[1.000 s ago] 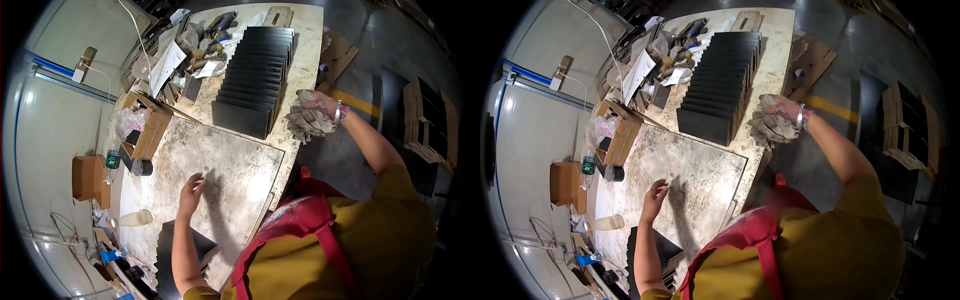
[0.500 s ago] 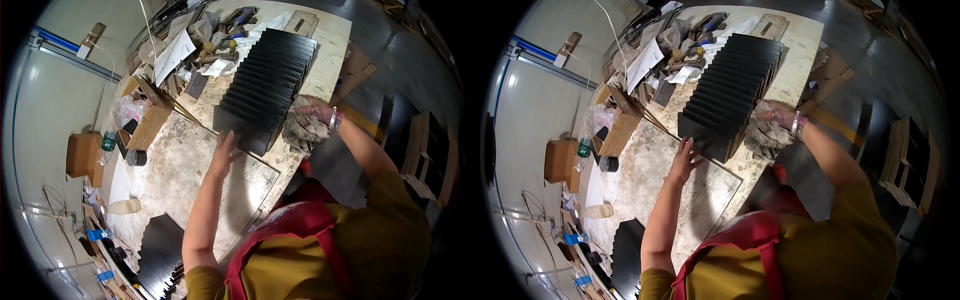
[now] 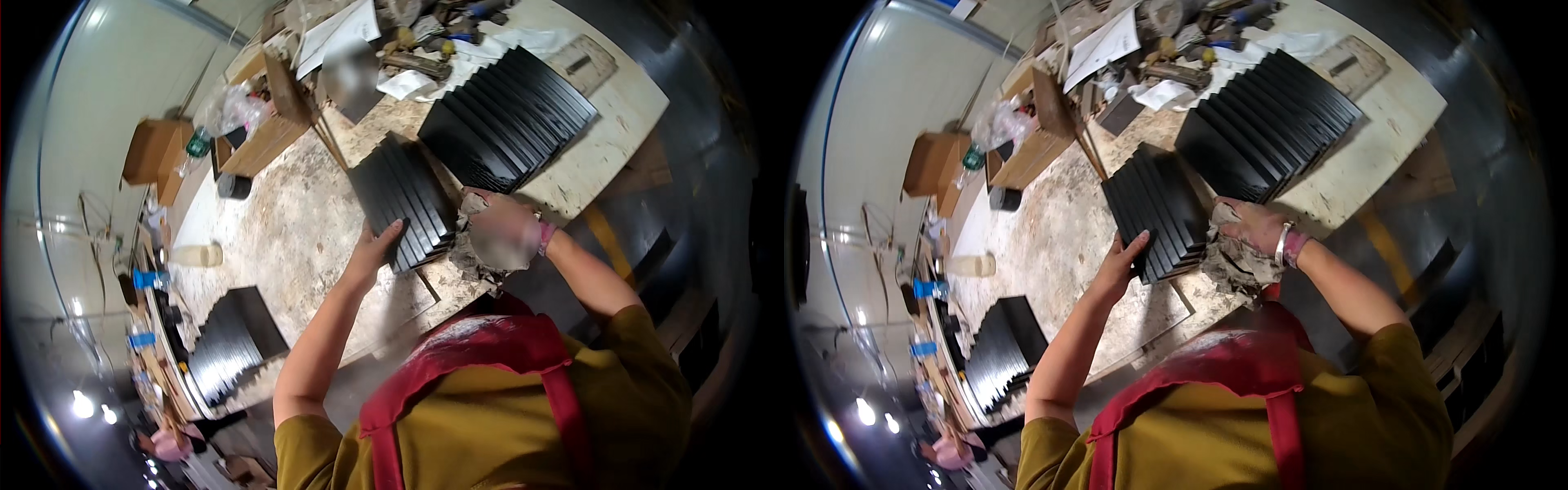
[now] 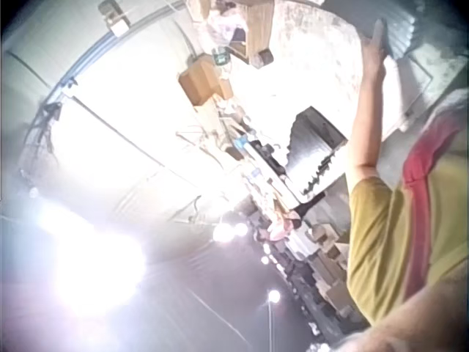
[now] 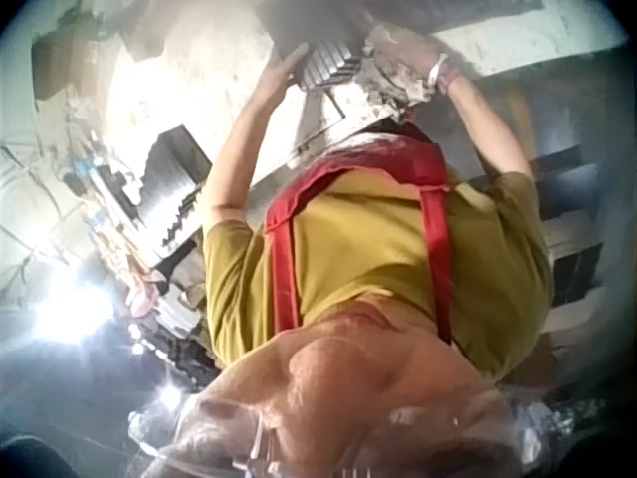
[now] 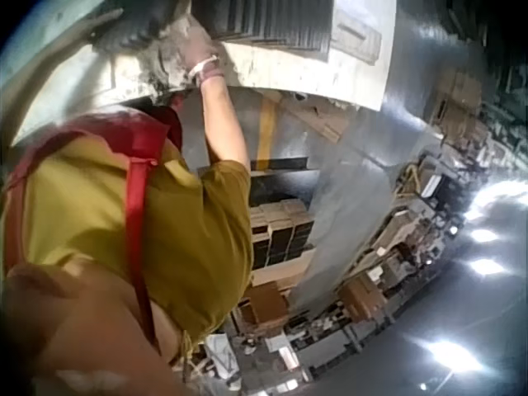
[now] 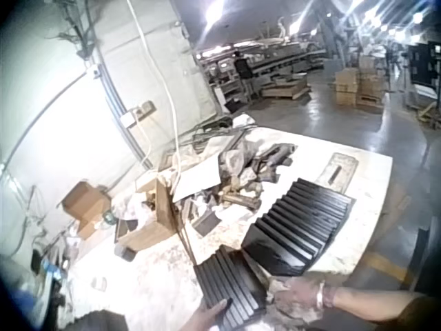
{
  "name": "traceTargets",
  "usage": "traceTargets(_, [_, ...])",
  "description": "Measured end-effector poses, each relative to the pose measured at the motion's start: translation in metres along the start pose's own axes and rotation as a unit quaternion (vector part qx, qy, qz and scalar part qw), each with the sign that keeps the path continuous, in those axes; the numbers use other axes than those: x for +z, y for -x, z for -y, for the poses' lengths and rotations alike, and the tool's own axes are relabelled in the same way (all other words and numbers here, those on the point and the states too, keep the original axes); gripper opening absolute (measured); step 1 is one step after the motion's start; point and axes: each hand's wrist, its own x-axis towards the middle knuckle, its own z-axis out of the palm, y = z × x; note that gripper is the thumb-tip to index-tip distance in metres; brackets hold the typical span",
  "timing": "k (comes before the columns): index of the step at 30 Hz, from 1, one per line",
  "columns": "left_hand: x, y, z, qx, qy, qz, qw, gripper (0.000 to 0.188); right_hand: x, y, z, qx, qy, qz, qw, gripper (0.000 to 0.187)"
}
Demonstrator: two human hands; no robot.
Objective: The person wipes a series of black wooden slats with a cloth, applying a liquid from a bottle onto the cloth, and then arranges and stacks the cleaned pieces on the workbench.
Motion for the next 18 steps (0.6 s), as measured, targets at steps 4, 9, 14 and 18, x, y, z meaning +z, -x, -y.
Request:
traceTargets(4, [0.011,-0.004,0.009,-0.032,0.048,-0.019,0.998,0.089,-0.003,-0.035,-0.008,0.037,-0.075,0.058,0.995,0.065])
traceTargets(9, [0.04,-0.011,0.029,0.162,0.123,-0.018,0.979,0.08,-0.005,-0.058,0.017,0.123,-0.056,0.089,0.987,0.051])
traceTargets(14, [0.061,-0.02,0.029,0.177,0.209,-0.095,0.957,0.08,0.0,-0.072,-0.064,-0.046,-0.072,0.083,0.993,0.045])
traceTargets(18, [0.053,-0.016,0.03,0.15,0.229,-0.097,0.957,0.085,0.001,-0.035,0.019,0.006,-0.267,0.099,0.959,0.058])
